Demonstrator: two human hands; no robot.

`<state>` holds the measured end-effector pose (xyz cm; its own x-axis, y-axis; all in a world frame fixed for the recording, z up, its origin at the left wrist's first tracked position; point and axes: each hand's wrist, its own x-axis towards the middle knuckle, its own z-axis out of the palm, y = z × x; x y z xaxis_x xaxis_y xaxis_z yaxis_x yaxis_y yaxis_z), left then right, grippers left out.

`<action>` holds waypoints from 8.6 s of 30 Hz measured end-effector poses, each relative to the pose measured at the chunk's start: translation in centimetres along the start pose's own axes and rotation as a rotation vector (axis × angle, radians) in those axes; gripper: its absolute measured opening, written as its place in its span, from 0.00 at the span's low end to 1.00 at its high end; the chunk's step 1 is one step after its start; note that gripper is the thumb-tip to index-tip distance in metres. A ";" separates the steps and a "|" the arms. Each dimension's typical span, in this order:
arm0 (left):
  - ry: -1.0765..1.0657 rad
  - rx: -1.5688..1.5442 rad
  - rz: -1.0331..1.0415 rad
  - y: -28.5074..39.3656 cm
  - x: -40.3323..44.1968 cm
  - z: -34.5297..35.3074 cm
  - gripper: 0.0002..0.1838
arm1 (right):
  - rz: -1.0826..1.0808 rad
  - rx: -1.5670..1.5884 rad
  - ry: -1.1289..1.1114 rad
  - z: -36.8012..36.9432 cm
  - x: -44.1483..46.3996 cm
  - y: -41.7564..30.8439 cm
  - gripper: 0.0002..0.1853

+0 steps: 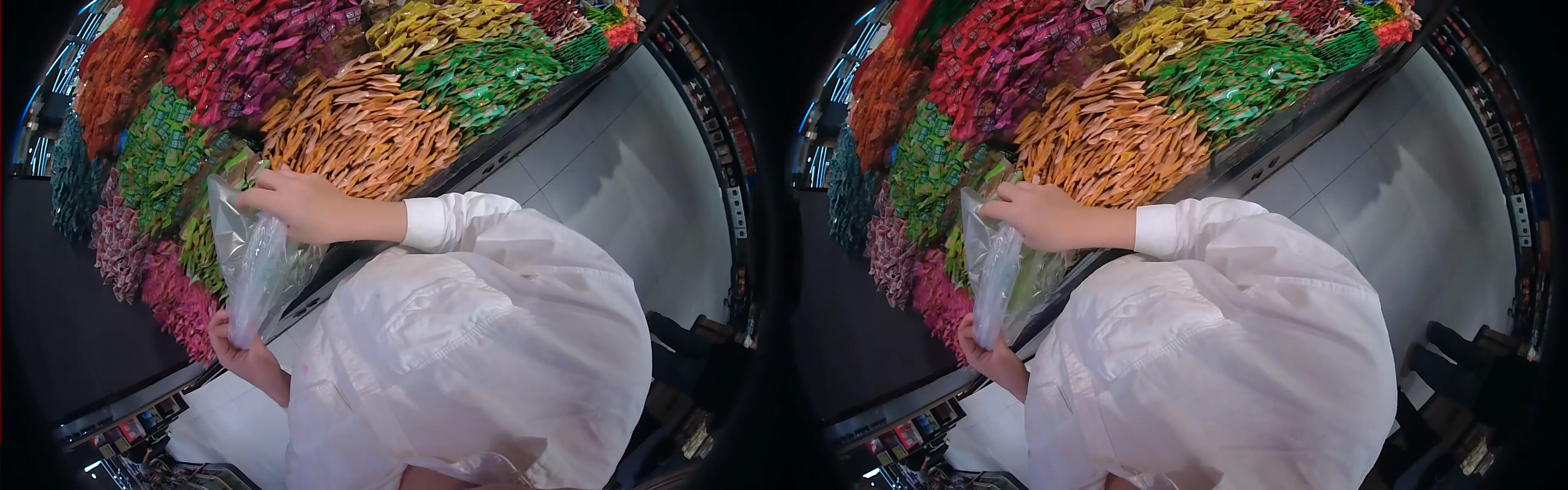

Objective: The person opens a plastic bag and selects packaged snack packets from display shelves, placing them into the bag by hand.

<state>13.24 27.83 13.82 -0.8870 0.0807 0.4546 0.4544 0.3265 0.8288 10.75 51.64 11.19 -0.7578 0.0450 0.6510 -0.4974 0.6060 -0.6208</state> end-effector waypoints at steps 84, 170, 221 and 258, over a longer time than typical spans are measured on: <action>-0.146 -0.029 0.203 -3.5 -0.2 -0.7 0.23 | 0.248 0.136 0.277 1.8 -1.8 0.3 0.24; 0.659 0.437 0.159 -3.2 -4.7 2.6 0.18 | 0.057 -0.010 0.165 1.7 -0.9 1.6 0.15; -0.672 -0.044 0.096 -11.2 6.1 -9.1 0.41 | 0.348 -0.320 -0.809 19.6 3.4 -3.5 0.11; -0.392 -0.239 -0.109 -14.1 5.1 -7.3 0.34 | -0.141 -0.344 -0.365 13.7 12.0 3.1 0.14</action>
<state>2.86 16.79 6.79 -0.8738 0.4224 0.2410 0.3218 0.1308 0.9377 -5.68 43.19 11.11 -0.8217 -0.2990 0.4851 -0.4844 0.8149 -0.3182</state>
